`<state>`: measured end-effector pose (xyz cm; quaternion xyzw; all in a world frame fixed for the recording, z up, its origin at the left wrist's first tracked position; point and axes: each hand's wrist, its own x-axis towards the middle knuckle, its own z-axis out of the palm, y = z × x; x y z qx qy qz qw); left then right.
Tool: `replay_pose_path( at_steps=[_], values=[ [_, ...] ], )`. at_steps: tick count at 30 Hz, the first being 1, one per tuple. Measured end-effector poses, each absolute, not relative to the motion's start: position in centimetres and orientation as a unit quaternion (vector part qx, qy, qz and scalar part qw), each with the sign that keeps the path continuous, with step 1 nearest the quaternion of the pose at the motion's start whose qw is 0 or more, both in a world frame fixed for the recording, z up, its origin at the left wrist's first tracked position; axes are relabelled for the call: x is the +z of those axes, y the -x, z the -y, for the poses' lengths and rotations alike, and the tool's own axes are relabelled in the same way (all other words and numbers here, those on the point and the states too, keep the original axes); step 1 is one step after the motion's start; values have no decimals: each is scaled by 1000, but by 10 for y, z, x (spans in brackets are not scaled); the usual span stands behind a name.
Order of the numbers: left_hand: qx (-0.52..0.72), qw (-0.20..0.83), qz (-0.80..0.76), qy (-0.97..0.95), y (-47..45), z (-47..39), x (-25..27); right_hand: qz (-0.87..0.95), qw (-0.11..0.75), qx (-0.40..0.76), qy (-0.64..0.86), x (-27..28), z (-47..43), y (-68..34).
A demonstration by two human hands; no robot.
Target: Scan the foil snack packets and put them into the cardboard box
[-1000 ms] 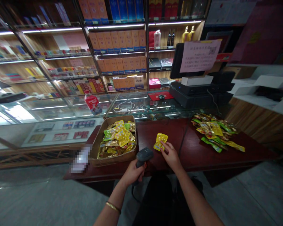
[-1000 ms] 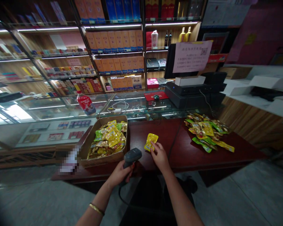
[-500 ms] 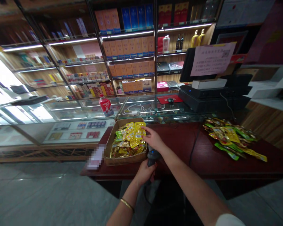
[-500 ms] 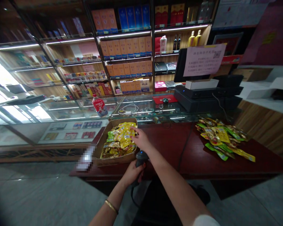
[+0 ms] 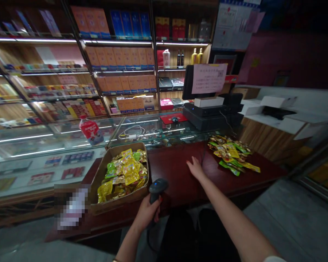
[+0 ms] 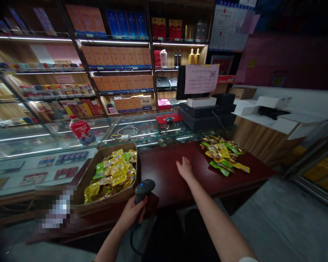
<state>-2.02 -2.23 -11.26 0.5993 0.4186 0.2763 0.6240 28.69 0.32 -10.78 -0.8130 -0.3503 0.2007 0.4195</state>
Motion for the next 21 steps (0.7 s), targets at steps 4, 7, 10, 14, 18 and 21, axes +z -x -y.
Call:
replay_pose_path(
  at_steps=[4,7,10,14,18,21],
  values=[
    [281,619,-418,-603,21,22,-114,284,348,166,878,-112,8,-319],
    [276,623,-420,-599,21,22,-116,288,264,64,918,-110,15,-343],
    [273,625,-419,-599,22,20,-118,303,201,-50,930,-105,20,-376],
    [272,626,-418,-599,22,19,-122,266,196,-124,936,-102,29,-419],
    [269,630,-419,-596,22,19,-122,247,191,-101,945,-101,40,-442],
    [267,626,-422,-599,21,21,-118,284,230,-121,923,-93,47,-440]
  ],
)
